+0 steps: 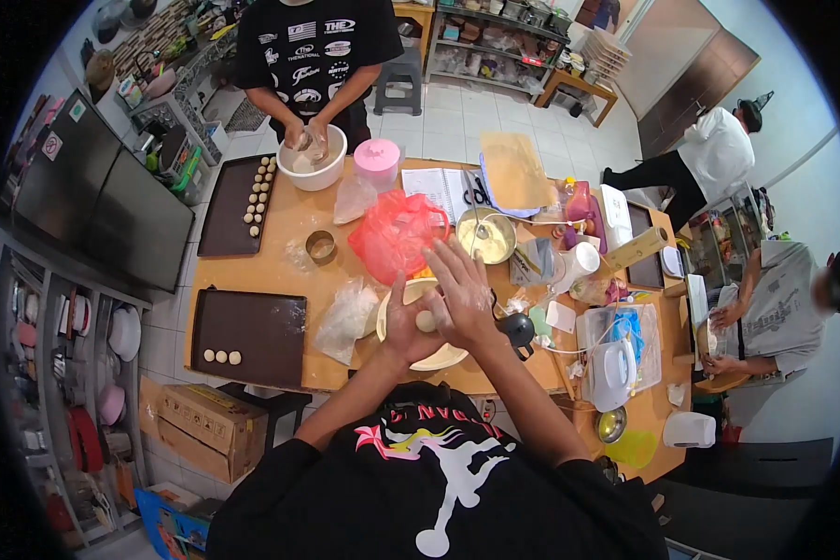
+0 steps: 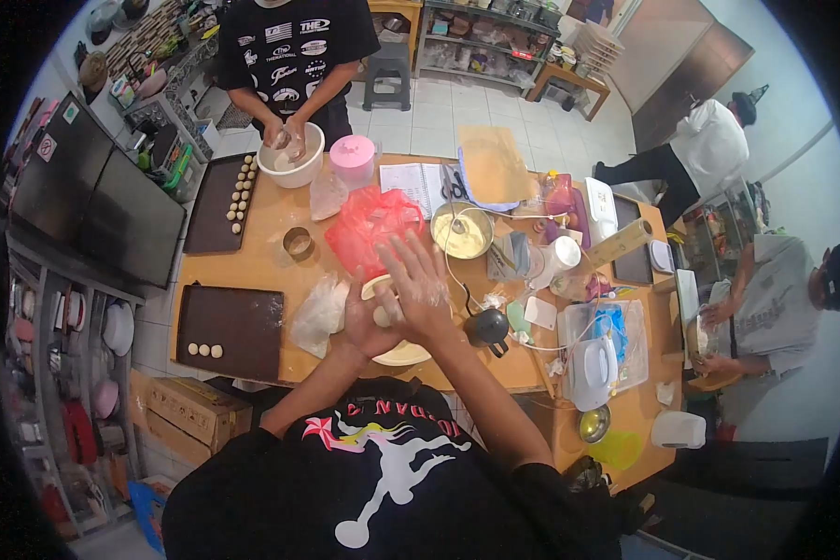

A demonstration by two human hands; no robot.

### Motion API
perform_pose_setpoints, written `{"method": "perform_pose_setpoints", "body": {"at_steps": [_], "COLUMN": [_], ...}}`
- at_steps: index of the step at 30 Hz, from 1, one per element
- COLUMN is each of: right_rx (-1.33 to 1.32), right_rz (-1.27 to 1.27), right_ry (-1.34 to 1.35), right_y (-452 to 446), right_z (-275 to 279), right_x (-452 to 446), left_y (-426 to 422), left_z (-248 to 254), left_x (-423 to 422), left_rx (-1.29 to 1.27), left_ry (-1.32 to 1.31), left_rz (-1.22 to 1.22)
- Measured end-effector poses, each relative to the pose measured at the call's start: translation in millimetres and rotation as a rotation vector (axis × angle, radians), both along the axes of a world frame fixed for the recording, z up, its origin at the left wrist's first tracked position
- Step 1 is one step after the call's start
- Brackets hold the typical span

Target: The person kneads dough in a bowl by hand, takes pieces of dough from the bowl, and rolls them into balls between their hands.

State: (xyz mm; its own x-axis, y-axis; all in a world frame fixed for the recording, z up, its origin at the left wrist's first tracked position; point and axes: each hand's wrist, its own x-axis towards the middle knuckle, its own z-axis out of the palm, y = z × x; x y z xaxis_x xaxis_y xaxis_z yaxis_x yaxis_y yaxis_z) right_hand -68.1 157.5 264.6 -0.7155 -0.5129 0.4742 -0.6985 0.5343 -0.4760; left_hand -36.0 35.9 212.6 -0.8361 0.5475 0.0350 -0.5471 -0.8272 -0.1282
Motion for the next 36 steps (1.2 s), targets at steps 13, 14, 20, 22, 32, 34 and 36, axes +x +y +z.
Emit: {"method": "perform_pose_setpoints", "body": {"at_steps": [13, 14, 20, 22, 32, 34, 36], "right_rx": [-0.022, -0.072, 0.304, 0.349, 0.303, 0.316, 0.243], "right_rz": [-0.198, -0.124, -0.155, -0.247, -0.073, -0.182, -0.24], "right_ry": [-0.245, -0.266, -0.035, -0.072, 0.046, 0.002, -0.067], "right_y": [-10, -14, -3, -1, -10, -6, -12], "right_z": [-14, -9, 4, 3, 1, -4, -9], "right_x": [12, 14, 29, 20, 31, 22, 18], "left_y": [27, 28, -1, 2, 0, -2, 16], "left_z": [10, 1, 0, 12, 9, -8, 5], "left_x": [15, 10, -10, -2, -6, -1, 8], "left_rx": [-0.279, -0.209, -0.293, -0.349, -0.23, -0.223, -0.283], "left_ry": [0.108, 0.198, 0.154, 0.05, 0.125, 0.059, 0.106], "left_rz": [0.068, 0.008, 0.02, 0.004, -0.018, -0.013, -0.012]}}
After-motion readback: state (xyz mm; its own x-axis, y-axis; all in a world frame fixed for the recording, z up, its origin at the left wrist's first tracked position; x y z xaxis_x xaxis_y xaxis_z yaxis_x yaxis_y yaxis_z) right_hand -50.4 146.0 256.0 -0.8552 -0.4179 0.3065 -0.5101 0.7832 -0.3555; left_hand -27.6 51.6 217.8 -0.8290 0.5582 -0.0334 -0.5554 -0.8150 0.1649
